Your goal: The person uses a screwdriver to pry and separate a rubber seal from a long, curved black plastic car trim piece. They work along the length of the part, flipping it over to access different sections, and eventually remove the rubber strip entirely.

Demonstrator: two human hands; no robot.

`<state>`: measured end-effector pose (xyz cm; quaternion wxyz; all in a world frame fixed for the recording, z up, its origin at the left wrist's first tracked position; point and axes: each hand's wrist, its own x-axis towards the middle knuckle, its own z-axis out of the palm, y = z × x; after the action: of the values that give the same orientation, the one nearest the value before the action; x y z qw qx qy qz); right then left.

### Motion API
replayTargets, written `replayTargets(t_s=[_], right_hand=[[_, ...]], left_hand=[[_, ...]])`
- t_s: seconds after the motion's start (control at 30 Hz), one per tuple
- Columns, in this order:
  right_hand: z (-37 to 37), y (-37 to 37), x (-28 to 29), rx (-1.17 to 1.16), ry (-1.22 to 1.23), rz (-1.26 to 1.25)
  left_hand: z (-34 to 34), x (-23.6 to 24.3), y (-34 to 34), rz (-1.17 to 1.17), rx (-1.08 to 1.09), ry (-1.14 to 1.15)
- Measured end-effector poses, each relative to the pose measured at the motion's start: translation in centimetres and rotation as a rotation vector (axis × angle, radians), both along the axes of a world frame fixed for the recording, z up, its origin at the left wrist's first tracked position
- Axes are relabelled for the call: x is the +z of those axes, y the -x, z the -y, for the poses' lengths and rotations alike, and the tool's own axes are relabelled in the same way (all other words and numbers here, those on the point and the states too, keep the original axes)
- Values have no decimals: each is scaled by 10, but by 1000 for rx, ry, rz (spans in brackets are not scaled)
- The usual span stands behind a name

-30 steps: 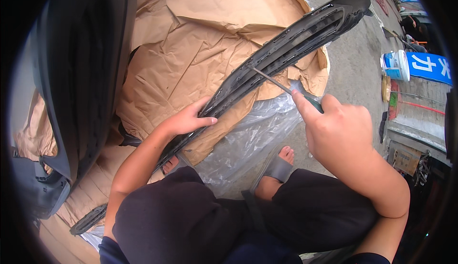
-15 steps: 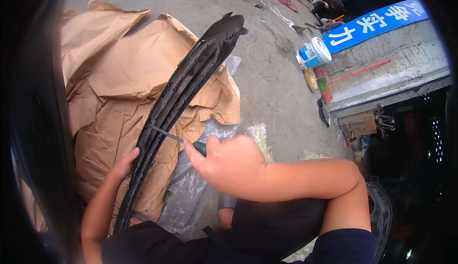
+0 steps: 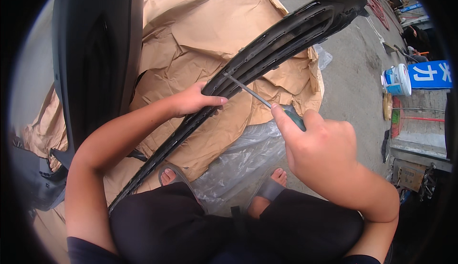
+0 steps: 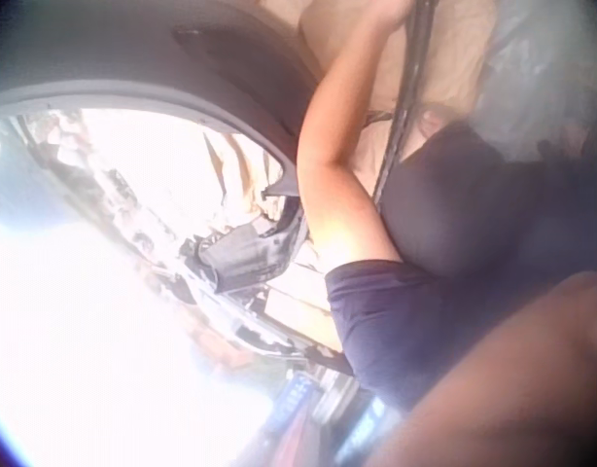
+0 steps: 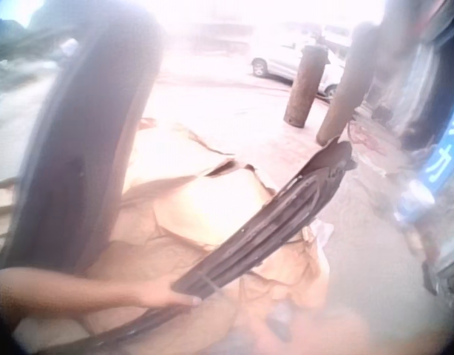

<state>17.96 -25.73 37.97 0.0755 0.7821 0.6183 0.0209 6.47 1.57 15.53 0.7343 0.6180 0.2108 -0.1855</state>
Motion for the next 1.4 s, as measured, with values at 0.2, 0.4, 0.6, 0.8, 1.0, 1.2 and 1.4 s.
replayTargets(t_s=[0.2, 0.4, 0.6, 0.8, 1.0, 1.2, 1.4], right_hand=[[1, -4, -13, -28, -62, -120], [6, -9, -17, -131, -41, -295], [1, -14, -14, -143, -13, -323], [15, -10, 35, -215, 151, -377], [25, -13, 35, -239, 32, -514], [20, -2, 41, -205, 88, -447], [17, 8, 37, -143, 126, -236]], left_hand=[[9, 9, 8, -42, 61, -39], [14, -4, 9, -11, 41, -15], [13, -8, 10, -16, -13, -39], [6, -28, 11, -1, -23, 147], [4, -25, 16, -12, -23, 386], [23, -3, 18, -2, -15, 194], [27, 9, 17, 31, -58, -35]])
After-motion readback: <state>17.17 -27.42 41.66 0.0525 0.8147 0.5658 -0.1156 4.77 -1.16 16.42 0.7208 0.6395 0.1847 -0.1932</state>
